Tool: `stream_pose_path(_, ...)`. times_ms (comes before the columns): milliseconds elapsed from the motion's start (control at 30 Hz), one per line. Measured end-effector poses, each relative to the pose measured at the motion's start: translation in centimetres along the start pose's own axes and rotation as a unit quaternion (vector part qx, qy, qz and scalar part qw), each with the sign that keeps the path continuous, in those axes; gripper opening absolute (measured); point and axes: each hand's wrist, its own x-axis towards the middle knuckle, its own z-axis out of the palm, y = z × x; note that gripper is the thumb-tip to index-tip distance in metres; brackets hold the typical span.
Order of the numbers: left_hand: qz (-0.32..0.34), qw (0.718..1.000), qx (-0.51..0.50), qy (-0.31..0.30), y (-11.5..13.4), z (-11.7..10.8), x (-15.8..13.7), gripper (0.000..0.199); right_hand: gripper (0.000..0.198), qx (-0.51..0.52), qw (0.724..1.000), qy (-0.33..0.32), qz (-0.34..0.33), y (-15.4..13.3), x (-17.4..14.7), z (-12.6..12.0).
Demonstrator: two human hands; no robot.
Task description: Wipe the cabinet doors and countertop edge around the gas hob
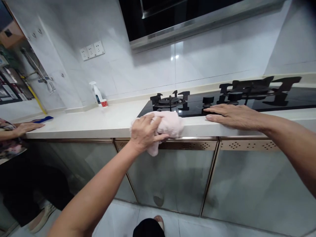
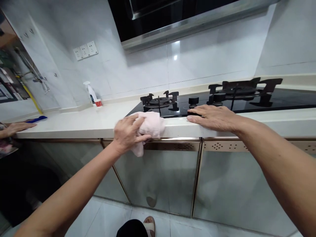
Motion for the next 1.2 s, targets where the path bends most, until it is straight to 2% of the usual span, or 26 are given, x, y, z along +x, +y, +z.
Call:
stream_pose_path(167, -0.117, 0.992, 0.039, -0.034, -8.6, -2.4, -5.2, 0.067, 0.072, -0.003, 1.000, 0.014, -0.001, 0.3, 0.1, 0.2)
stream_pose_path(267, -0.169, 0.982, 0.085, -0.028, -12.9, -4.4, -7.6, 0.062, 0.074, 0.005, 1.000, 0.014, 0.005, -0.3, 0.1, 0.1)
stream_pose_path(333, -0.192, 0.974, 0.116, -0.024, -14.7, -5.4, -8.5, 0.058, 0.076, 0.015, 1.000, 0.018, 0.008, -0.8, 0.0, -0.1)
stream_pose_path(433, -0.214, 0.965, 0.150, -0.025, -15.3, -5.7, -8.5, 0.051, 0.076, 0.027, 0.999, 0.038, 0.002, -1.2, 0.1, -0.1)
stream_pose_path(533, -0.202, 0.968, 0.150, -0.022, -13.5, -4.9, -7.6, 0.050, 0.074, 0.036, 0.998, 0.056, -0.003, -1.1, 0.3, 0.2)
stream_pose_path(633, -0.153, 0.980, 0.124, -0.019, -9.7, -3.3, -5.6, 0.056, 0.074, 0.028, 0.998, 0.050, 0.005, -0.8, 0.5, 0.4)
stream_pose_path(733, -0.106, 0.989, 0.099, 0.005, -4.1, -1.1, -2.8, 0.061, 0.076, 0.016, 0.999, 0.041, 0.004, -0.8, 0.5, 0.4)
stream_pose_path(833, -0.098, 0.992, 0.071, 0.028, 2.3, 1.1, 0.4, 0.059, 0.076, 0.007, 1.000, 0.030, 0.006, -1.1, 0.3, 0.0)
stream_pose_path(967, -0.070, 0.997, 0.013, 0.025, 9.3, 2.9, 4.0, 0.056, 0.072, -0.012, 1.000, 0.012, 0.017, -1.5, 0.0, -0.3)
stream_pose_path(1067, -0.054, 0.998, 0.001, 0.027, 11.7, 3.5, 5.3, 0.053, 0.067, -0.022, 1.000, 0.009, 0.013, -1.3, 0.0, -0.3)
stream_pose_path(1200, 0.000, 1.000, 0.015, 0.026, 10.8, 3.1, 5.0, 0.053, 0.067, -0.025, 1.000, 0.001, 0.006, -1.0, 0.2, -0.2)
